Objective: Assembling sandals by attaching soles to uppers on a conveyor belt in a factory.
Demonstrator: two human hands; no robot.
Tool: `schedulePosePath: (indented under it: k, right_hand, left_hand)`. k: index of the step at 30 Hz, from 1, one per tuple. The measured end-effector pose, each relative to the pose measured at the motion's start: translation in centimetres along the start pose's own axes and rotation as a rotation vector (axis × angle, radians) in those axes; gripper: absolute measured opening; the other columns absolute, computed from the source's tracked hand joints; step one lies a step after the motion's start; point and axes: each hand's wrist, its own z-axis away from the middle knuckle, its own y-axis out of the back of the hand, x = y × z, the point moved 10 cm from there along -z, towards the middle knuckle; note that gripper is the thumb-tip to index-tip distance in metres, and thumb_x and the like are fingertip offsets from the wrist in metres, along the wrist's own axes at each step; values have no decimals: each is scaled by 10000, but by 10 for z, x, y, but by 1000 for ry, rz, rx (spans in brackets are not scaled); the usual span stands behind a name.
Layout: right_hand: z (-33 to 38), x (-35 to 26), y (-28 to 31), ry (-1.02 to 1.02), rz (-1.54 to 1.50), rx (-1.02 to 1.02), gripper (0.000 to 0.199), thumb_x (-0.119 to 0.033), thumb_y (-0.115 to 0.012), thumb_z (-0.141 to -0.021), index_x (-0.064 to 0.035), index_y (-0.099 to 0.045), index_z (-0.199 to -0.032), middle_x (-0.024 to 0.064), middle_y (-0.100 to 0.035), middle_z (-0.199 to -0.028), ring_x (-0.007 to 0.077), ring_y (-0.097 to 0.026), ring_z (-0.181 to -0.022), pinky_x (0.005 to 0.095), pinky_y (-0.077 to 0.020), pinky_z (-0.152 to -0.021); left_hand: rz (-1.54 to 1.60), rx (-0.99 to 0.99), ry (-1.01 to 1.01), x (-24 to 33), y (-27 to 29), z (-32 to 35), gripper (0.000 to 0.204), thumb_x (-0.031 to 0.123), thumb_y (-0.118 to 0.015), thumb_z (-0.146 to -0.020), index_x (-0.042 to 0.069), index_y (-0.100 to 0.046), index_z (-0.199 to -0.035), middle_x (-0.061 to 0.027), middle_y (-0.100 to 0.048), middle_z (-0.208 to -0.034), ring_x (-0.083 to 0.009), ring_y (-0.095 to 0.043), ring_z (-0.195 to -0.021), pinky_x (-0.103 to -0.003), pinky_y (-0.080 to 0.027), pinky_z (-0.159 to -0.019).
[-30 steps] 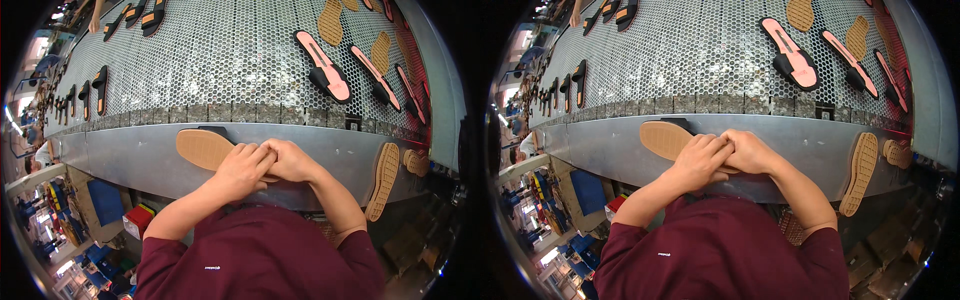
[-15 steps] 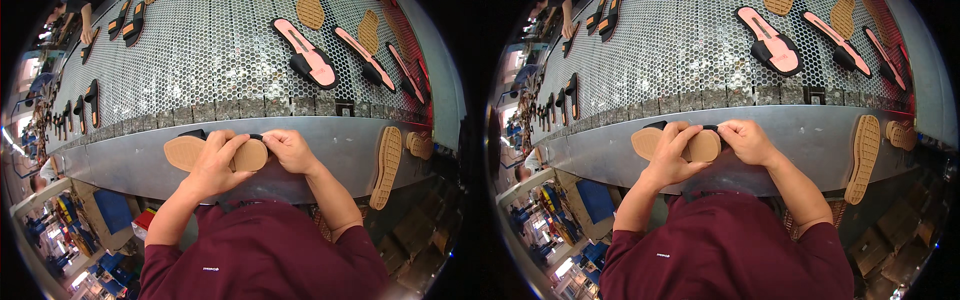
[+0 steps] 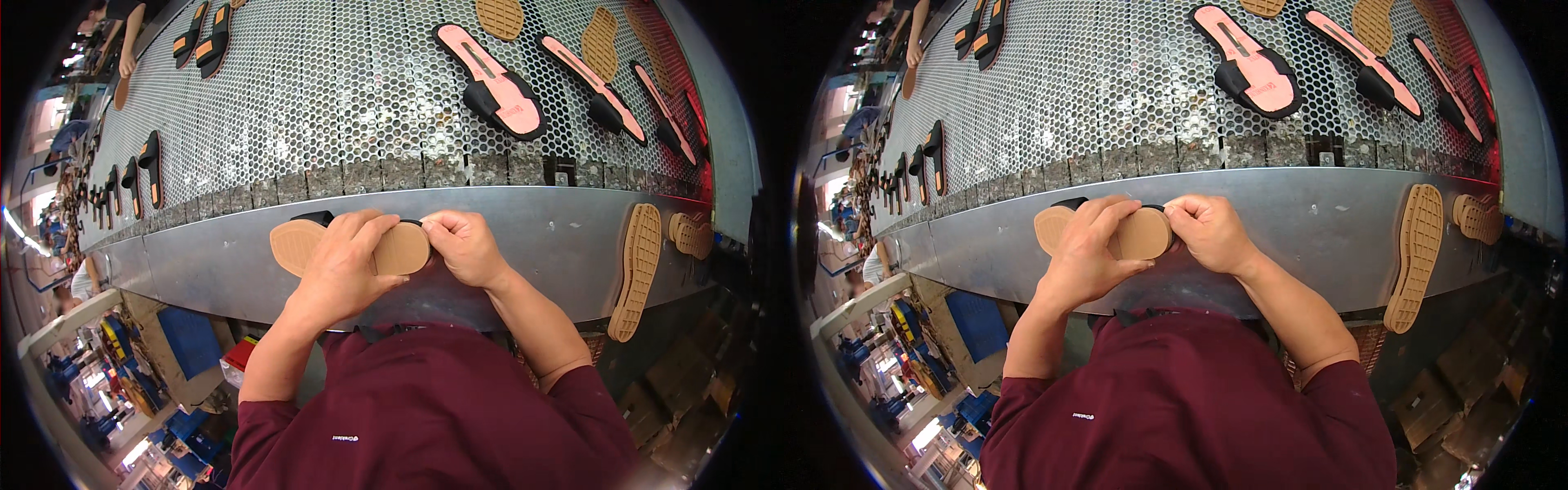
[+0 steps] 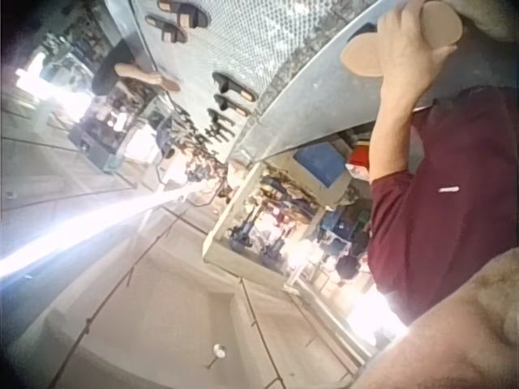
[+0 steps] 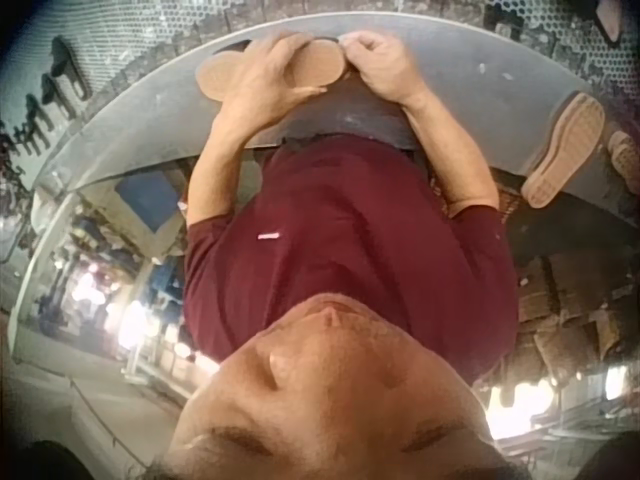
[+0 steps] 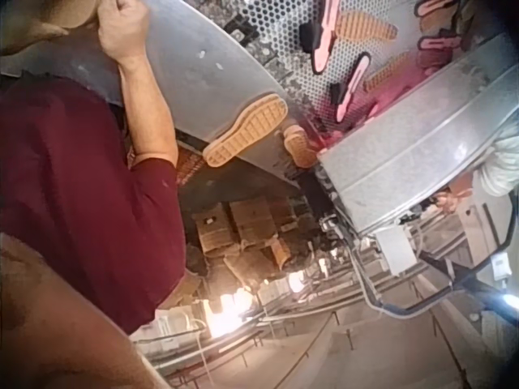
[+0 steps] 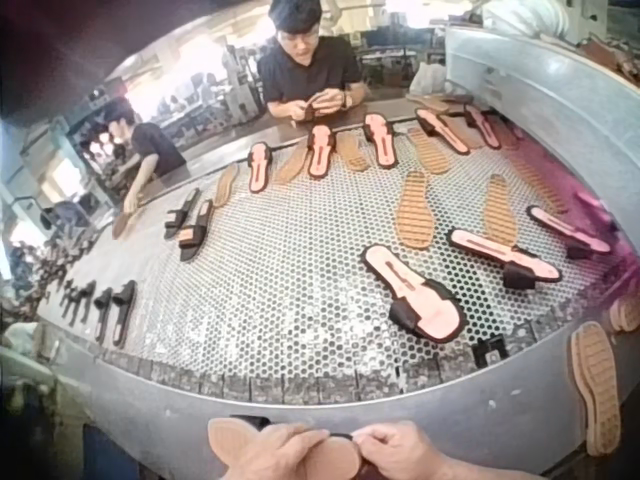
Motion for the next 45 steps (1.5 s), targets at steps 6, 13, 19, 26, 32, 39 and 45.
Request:
schedulePosePath:
  k: [6, 13, 19, 26, 32, 39, 45]
  right_hand:
    - [2, 0, -1, -27, -47, -40, 250, -153, -504, -1018, 37, -666, -1014, 40, -675, -844, 85, -621, -706, 243, -524, -635]
    - [4, -2, 5, 5, -71, -37, 279, -177, -488, -1027, 40, -663, -1045, 35, -677, -878, 82, -616, -743, 241, -522, -671]
    - [15, -27, -10, 77, -131, -180, 301, -203, -586, -988, 43, -636, -1153, 50, -683, -1004, 93, -631, -883, 266, -535, -783]
    - [19, -16, -5, 5, 28, -155, 238, -163, -651, -942, 46, -664, -1055, 40, -692, -883, 62, -606, -784, 251, -513, -675]
    - [21, -26, 1, 16, 74, -129, 231, -152, -643, -947, 52, -654, -1053, 56, -694, -897, 61, -602, -784, 247, -511, -674]
    - [13, -35, 57, 120, -58, 50, 569, -307, -641, -967, 58, -443, -1354, 131, -676, -1058, 139, -662, -864, 267, -550, -719]
    - [-11, -83, 158, 76, -96, 514, 414, -334, -578, -991, 18, -550, -1206, 98, -675, -916, 162, -670, -757, 270, -554, -650]
  left_hand:
    - [14, -83, 101, -2, -3, -3, 730, 200, -898, -608, 85, -583, -1257, -118, -565, -1148, -319, -541, -1065, -414, -454, -928]
    - [-49, -31, 14, 9, -4, -7, 717, 184, -892, -591, 100, -590, -1235, -111, -559, -1127, -317, -528, -1048, -428, -426, -906]
    - [-69, 68, -68, 21, -1, -7, 721, 164, -898, -561, 91, -593, -1211, -108, -562, -1088, -320, -533, -1013, -437, -428, -877]
    - [-53, 154, -117, 29, -5, -5, 693, 195, -890, -573, 61, -597, -1187, -114, -564, -1052, -314, -534, -944, -425, -427, -804]
    - [-42, 189, -109, 33, -11, -7, 717, 171, -906, -548, 51, -591, -1182, -124, -568, -1061, -321, -538, -964, -436, -445, -820]
    - [-166, 419, -250, 28, 38, -10, 739, 185, -901, -590, 53, -542, -1223, -146, -572, -1153, -330, -553, -1069, -444, -450, -923]
    - [-31, 1074, 26, -105, 116, 10, 777, 133, -866, -737, 0, -411, -1353, -196, -486, -1372, -320, -513, -1227, -406, -411, -1046]
